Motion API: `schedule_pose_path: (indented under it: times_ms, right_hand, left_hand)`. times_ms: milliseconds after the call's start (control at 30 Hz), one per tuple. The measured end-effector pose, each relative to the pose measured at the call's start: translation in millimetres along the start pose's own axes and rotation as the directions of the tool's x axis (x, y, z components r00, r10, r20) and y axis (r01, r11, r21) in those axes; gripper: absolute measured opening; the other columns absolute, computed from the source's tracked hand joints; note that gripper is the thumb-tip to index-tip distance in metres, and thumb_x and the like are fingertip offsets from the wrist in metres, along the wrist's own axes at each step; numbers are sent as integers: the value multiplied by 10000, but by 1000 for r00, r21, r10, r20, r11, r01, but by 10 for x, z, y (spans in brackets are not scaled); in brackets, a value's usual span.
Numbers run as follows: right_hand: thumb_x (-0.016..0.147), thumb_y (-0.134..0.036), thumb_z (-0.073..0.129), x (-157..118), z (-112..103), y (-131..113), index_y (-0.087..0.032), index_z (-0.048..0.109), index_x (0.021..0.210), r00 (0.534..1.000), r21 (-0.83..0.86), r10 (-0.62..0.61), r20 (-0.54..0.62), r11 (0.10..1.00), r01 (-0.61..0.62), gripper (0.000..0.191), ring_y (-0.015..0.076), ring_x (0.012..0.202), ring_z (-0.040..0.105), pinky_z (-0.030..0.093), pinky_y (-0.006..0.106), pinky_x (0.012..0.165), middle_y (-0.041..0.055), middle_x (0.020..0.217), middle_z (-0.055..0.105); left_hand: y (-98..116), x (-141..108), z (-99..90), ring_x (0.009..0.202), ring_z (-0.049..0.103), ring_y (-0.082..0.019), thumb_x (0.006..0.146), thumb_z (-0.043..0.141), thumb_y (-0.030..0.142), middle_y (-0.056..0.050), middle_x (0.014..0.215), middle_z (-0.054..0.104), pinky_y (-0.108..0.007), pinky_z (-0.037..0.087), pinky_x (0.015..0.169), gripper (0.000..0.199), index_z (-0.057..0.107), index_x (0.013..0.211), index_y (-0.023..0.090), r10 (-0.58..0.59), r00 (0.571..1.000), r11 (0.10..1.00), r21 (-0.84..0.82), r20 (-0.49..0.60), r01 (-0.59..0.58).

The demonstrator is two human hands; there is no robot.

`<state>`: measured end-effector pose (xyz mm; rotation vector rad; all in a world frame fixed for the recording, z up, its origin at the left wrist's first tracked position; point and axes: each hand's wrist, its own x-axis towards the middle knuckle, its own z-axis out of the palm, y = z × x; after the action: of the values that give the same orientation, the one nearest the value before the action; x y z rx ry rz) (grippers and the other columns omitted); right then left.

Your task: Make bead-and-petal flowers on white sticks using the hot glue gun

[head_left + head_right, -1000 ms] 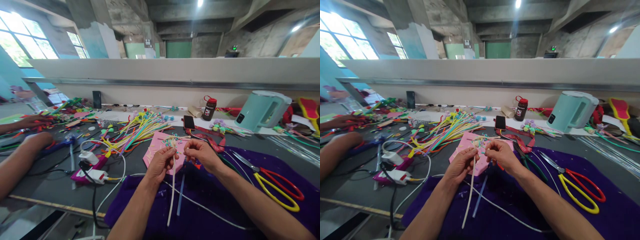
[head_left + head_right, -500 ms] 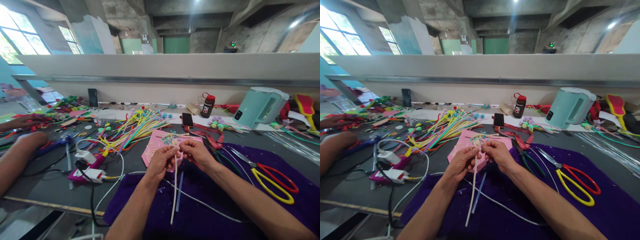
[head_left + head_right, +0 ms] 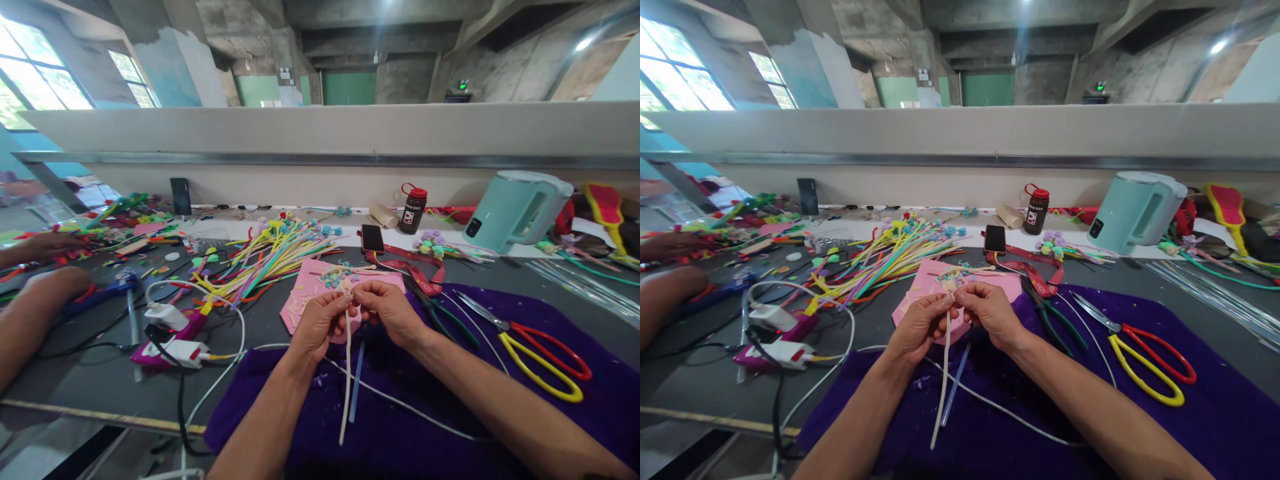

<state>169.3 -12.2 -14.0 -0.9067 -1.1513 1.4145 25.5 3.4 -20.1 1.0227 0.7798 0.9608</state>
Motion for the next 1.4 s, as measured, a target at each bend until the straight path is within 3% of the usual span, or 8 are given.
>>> schedule_pose_path:
  times_ms: [200, 467, 700, 867, 1100, 1400]
  right_hand:
    - [701, -405, 614, 12, 12, 8, -160, 592, 746, 999, 74, 33, -43, 997, -30, 251, 49, 442, 468, 284, 148, 343, -16, 685, 593]
    - [684, -346, 639, -16, 34, 0, -160, 588, 742, 999, 36, -14, -29, 999, 15, 202, 58, 423, 453, 256, 158, 352, -33, 567, 569]
    - [706, -298, 620, -10, 37, 28, -164, 571, 739, 999, 41, -33, -37, 999, 34, 146, 61, 436, 436, 287, 166, 387, -39, 547, 543]
    - [713, -272, 584, 2, 2, -67, -158, 554, 697, 995, -58, -78, -70, 996, 74, 119, 62, 443, 464, 288, 157, 367, -25, 598, 555]
    - [737, -227, 535, -18, -23, -93, -163, 618, 773, 983, -345, -184, -23, 924, 165, 111, 63, 465, 445, 328, 170, 411, -36, 586, 528]
    - [729, -215, 535, -26, -31, -98, -154, 590, 737, 981, -421, -195, -1, 889, 177, 83, 69, 448, 472, 358, 177, 412, -23, 608, 565]
  left_hand:
    - [1, 10, 5, 361, 396, -4, 637, 658, 320, 14, 553, 564, -115, 243, 319, 220, 628, 685, 107, -59, 998, 993, -106, -30, 56]
    - [2, 1, 16, 332, 375, -14, 670, 632, 329, 30, 477, 535, -135, 253, 318, 222, 596, 618, 117, -14, 999, 1000, 1, -43, 14]
    - [-46, -3, 33, 350, 383, -6, 690, 620, 336, 17, 542, 560, -125, 258, 321, 224, 605, 658, 114, 22, 1000, 1000, -9, -2, -22]
    - [-25, -6, 34, 337, 385, -4, 700, 613, 340, 19, 549, 572, -126, 257, 310, 227, 599, 655, 118, 29, 1000, 999, -25, -10, -29]
    - [-16, 5, 32, 359, 416, -3, 692, 631, 317, 9, 588, 598, -123, 284, 322, 206, 605, 668, 115, 34, 999, 999, -32, -17, -35]
    - [-23, -8, 27, 324, 394, -10, 664, 647, 353, 21, 494, 553, -130, 281, 314, 240, 610, 647, 116, 6, 1000, 1000, -7, -23, -7]
